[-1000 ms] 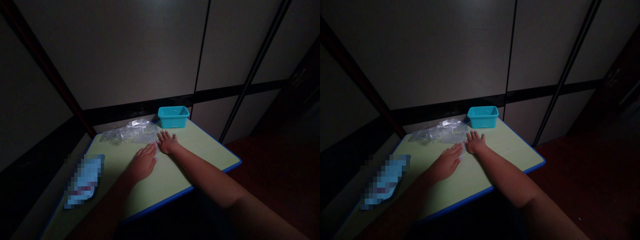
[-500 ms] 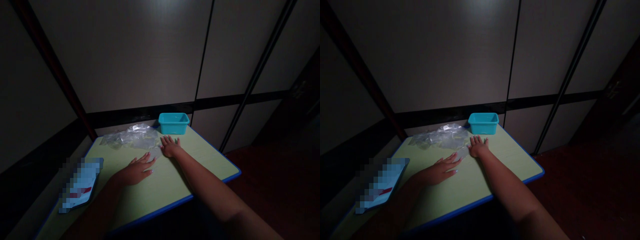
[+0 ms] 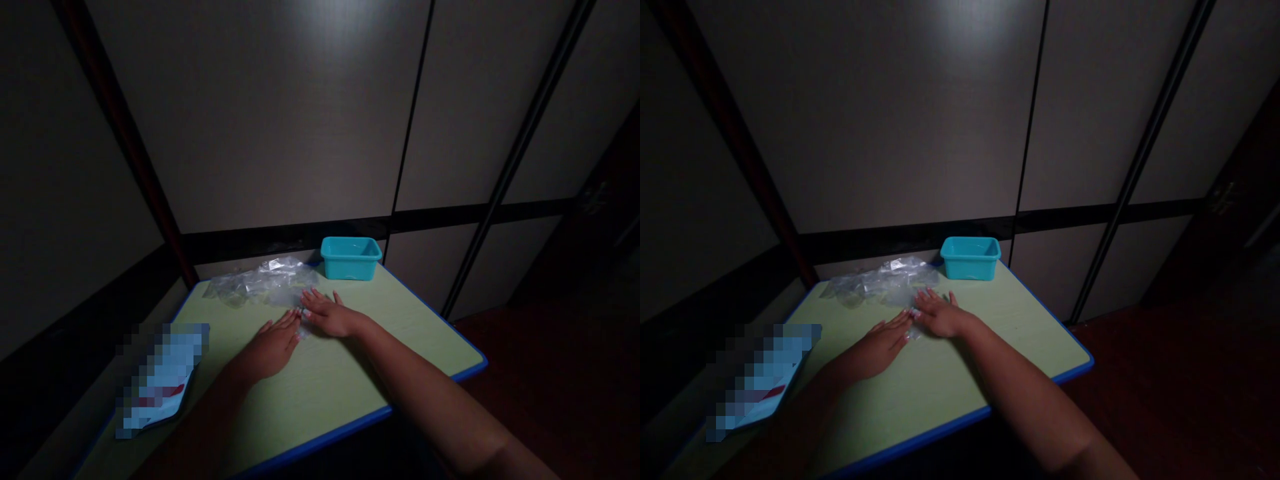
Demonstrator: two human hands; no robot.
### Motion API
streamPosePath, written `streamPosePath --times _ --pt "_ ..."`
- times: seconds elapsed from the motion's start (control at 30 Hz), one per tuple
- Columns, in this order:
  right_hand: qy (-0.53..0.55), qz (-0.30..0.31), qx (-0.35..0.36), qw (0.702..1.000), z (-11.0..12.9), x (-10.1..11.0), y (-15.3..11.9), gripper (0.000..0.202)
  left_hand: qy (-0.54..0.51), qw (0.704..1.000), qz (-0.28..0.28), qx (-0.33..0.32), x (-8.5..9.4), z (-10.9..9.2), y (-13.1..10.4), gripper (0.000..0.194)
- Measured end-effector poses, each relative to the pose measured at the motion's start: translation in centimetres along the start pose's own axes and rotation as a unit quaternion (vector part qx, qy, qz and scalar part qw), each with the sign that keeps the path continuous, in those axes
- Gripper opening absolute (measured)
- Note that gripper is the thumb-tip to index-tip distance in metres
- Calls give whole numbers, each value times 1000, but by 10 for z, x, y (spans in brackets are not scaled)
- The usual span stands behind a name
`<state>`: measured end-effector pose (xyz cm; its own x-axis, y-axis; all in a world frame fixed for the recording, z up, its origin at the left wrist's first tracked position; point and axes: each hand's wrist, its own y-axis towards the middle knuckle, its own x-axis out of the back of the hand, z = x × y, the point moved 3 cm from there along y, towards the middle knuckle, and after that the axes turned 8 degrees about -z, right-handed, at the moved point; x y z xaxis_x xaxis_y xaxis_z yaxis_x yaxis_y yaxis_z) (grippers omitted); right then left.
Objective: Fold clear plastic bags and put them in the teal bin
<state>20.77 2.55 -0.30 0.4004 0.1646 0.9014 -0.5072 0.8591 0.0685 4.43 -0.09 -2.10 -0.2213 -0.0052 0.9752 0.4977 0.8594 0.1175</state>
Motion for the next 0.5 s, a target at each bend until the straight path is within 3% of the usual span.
streamPosePath --times 0.2,0.37,0.5 --pt "26 34 13 999 5 -6 0 60 -67 995 -58 -52 9 -4 4 44" --pt "4 69 3 998 -1 -6 1 59 -132 988 -15 -77 11 -8 4 40" --pt "-45 102 -43 993 -14 3 3 58 -148 987 23 -61 7 -5 2 40"
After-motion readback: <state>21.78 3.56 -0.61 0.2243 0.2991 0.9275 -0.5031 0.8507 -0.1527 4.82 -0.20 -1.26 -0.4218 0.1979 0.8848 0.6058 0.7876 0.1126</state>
